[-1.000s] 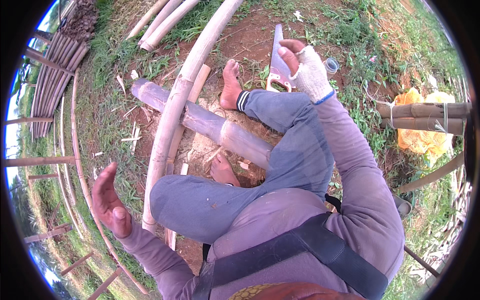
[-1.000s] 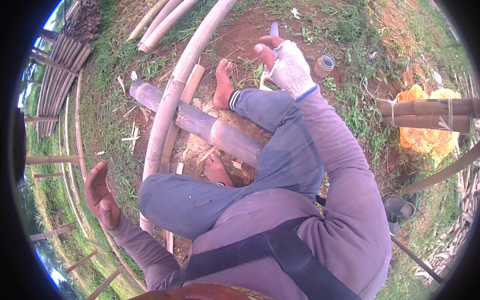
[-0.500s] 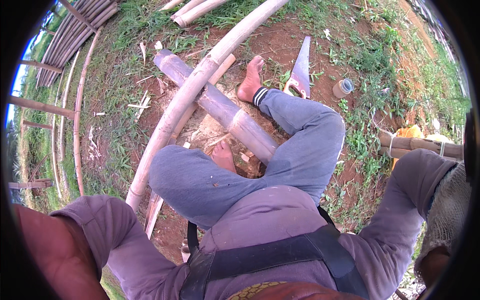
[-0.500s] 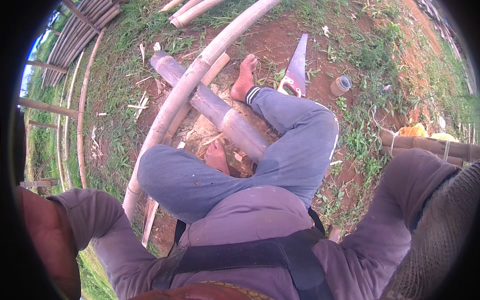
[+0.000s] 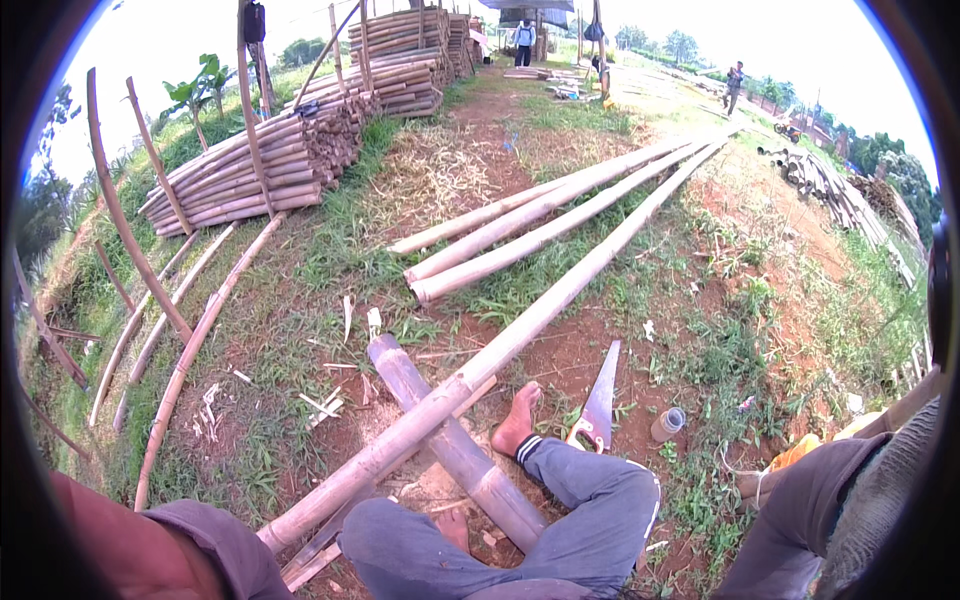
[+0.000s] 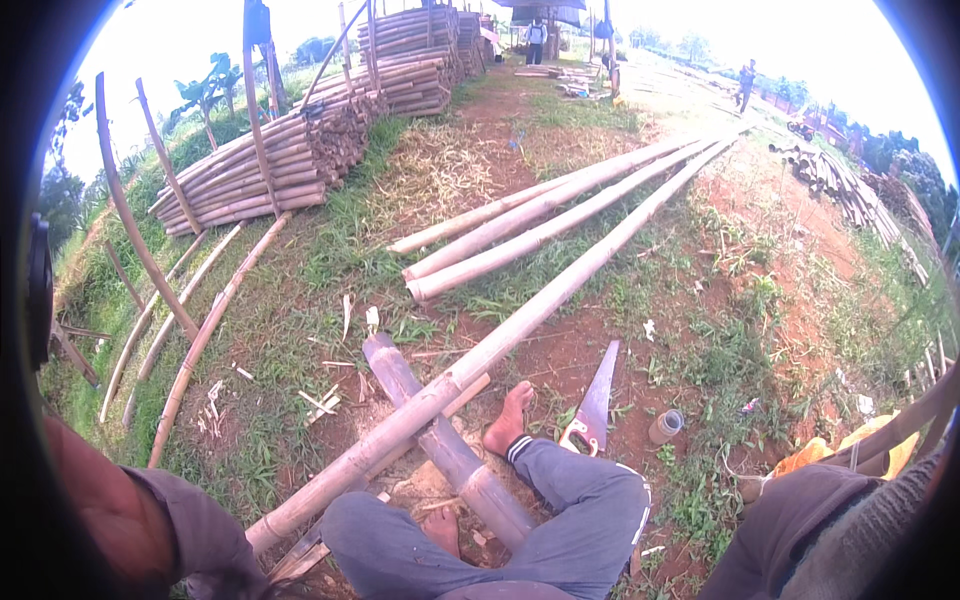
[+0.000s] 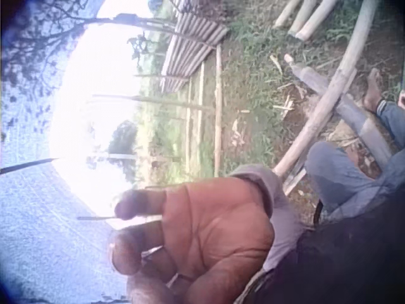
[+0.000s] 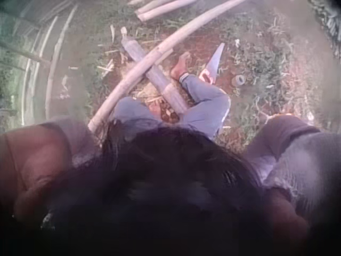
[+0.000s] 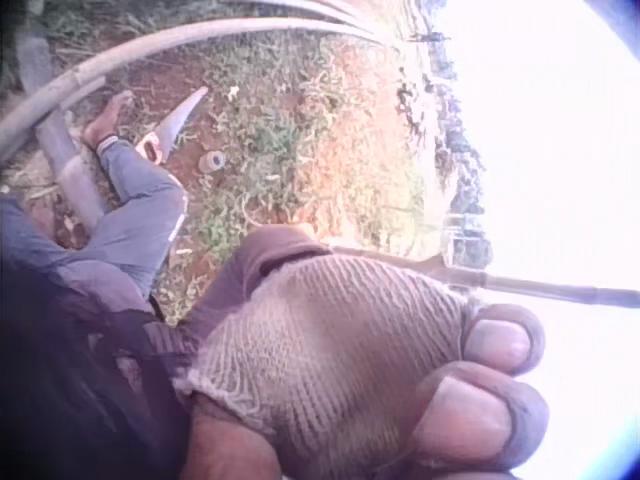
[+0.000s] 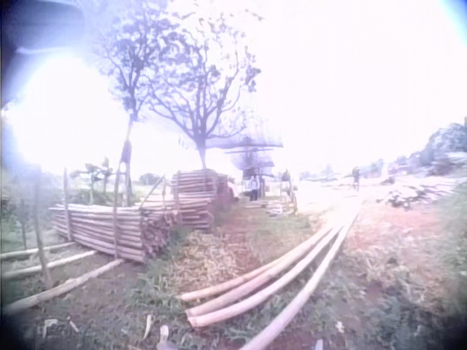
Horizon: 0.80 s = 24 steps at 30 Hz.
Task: The person sits on the ground and uses a hand saw to cut long bamboo poles into shorter sections. They hold the bamboo with their left hand and saw with their right hand, placing cut pieces aside on the ground.
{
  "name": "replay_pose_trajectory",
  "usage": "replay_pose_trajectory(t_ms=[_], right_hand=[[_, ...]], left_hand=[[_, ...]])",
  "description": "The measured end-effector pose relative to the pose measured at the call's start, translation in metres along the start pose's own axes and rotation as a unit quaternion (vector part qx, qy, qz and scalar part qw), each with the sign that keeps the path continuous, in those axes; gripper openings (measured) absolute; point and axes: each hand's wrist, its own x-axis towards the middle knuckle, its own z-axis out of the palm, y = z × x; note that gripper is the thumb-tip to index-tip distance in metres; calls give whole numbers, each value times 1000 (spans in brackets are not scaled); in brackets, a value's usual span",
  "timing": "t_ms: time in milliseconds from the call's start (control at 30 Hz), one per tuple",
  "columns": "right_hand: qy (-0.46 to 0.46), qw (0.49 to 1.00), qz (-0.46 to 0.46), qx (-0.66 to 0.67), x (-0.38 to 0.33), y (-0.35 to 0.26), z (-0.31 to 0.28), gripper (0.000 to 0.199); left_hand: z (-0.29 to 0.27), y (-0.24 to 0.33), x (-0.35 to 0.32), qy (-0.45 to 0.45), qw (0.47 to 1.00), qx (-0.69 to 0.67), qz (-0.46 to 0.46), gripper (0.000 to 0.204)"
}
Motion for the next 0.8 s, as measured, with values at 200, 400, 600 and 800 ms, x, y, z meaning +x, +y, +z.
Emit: replay_pose_trajectory(t_ms=[200,400,600,800], right_hand=[[73,995,61,-28,15,-12,-12,46],[74,991,79,-78,3,-12,-10,47],[62,991,91,-71,19,6,8,48],[40,989,115,-85,19,7,12,48]], left_hand=[[-31,30,20,86,992,64,67,88],[-12,28,2,145,979,64,129,85],[27,-18,12,136,975,79,156,82],[55,-42,13,138,976,67,154,80]])
